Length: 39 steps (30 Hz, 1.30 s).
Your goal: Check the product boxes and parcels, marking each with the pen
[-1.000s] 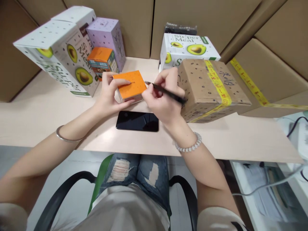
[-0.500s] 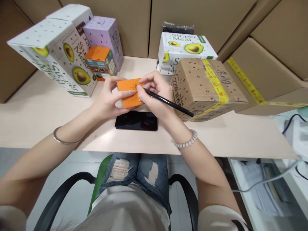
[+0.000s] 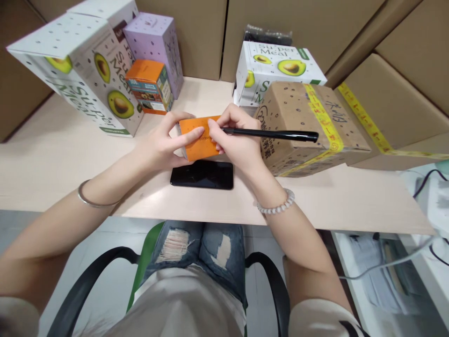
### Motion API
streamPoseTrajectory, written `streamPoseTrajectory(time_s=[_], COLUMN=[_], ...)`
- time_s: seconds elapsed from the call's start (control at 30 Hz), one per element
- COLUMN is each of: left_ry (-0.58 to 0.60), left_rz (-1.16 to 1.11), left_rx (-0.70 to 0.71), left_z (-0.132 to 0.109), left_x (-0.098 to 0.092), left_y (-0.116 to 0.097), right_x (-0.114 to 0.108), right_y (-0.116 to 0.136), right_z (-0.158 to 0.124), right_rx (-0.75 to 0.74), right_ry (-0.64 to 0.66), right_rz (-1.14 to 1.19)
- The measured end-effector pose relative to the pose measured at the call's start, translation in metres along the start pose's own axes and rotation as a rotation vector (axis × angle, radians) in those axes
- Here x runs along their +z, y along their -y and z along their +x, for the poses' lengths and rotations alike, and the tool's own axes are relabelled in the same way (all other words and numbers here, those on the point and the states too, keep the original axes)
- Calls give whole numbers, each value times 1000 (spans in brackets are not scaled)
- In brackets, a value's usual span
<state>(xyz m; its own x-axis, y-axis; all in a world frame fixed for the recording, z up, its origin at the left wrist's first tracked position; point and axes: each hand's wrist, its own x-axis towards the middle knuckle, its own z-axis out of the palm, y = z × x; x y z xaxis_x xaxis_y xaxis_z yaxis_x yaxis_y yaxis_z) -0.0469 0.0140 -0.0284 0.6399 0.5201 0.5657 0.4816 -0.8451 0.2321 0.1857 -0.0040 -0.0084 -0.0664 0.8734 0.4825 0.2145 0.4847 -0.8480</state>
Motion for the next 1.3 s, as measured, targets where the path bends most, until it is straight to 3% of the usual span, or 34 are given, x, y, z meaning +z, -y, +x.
streamPoseTrajectory(time_s=[0.4, 0.63, 0.73, 0.83, 1.0, 1.17, 1.3], left_ry=[-35, 58, 48, 28, 3, -30, -26], left_rz=[-41, -23, 55, 153, 165, 115, 131], left_rx=[26, -133, -186, -231, -266, -290, -312], left_z=[0, 8, 10, 9, 2, 1, 1], left_x=[4, -5, -11, -16, -21, -22, -22], left_y=[3, -6, -3, 6, 26, 34, 31], right_x=[1, 3, 1, -2, -3, -6, -8], right_y=[4, 2, 1, 7, 21, 18, 20], right_z=[-3, -2, -2, 0, 3, 6, 5], right_rx=[-31, -36, -38, 74, 290, 234, 138], right_ry=[-39, -77, -68, 48, 386, 677, 642], right_rz=[-120, -142, -292, -619, -1066, -1135, -1162])
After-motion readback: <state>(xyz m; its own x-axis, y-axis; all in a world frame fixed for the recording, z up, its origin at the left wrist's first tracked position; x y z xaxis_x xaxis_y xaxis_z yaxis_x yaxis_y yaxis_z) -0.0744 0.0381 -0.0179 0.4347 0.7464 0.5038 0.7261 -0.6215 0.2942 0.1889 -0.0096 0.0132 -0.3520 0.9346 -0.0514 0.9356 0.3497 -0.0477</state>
